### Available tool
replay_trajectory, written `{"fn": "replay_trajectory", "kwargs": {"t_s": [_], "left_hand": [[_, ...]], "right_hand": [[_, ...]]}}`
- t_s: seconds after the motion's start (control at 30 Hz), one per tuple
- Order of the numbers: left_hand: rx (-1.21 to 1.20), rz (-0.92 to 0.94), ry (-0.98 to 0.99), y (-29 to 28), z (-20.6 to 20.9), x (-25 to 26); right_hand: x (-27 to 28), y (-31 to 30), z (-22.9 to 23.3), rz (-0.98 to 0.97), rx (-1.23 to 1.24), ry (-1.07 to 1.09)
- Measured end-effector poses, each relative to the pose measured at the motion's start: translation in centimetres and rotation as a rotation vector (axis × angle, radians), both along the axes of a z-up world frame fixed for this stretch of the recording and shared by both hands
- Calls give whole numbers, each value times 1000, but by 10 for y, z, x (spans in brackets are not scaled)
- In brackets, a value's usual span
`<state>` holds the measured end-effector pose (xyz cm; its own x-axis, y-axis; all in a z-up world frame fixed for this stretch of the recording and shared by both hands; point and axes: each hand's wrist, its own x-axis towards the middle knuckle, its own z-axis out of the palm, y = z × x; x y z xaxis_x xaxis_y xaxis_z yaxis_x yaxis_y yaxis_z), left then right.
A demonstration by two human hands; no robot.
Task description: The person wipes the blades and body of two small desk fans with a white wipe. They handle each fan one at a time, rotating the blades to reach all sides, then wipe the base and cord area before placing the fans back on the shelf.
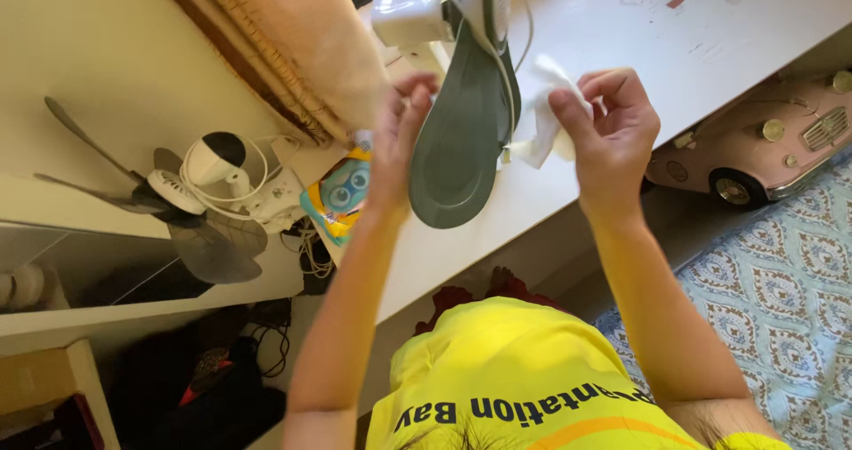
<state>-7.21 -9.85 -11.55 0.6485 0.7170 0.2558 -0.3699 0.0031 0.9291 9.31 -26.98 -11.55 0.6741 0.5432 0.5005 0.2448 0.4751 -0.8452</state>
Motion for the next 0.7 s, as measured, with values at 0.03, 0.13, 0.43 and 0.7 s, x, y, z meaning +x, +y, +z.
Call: {"fn": "replay_trajectory", "kwargs": {"t_s": [0.03,0.13,0.43,0.7], "left_hand": [[-140,-80,-74,-10,-4,-6],[-237,-102,-262,-36,-7,-22],[136,184,3,-89,21,-61],[83,53,-41,-91,37,-57]], "right_hand": [[-10,5,2,-18,27,-57],[-39,19,10,-97,4,-200],[-95,8,33,274,-114,-773],[-46,30,-19,-126,-203,-72]]}}
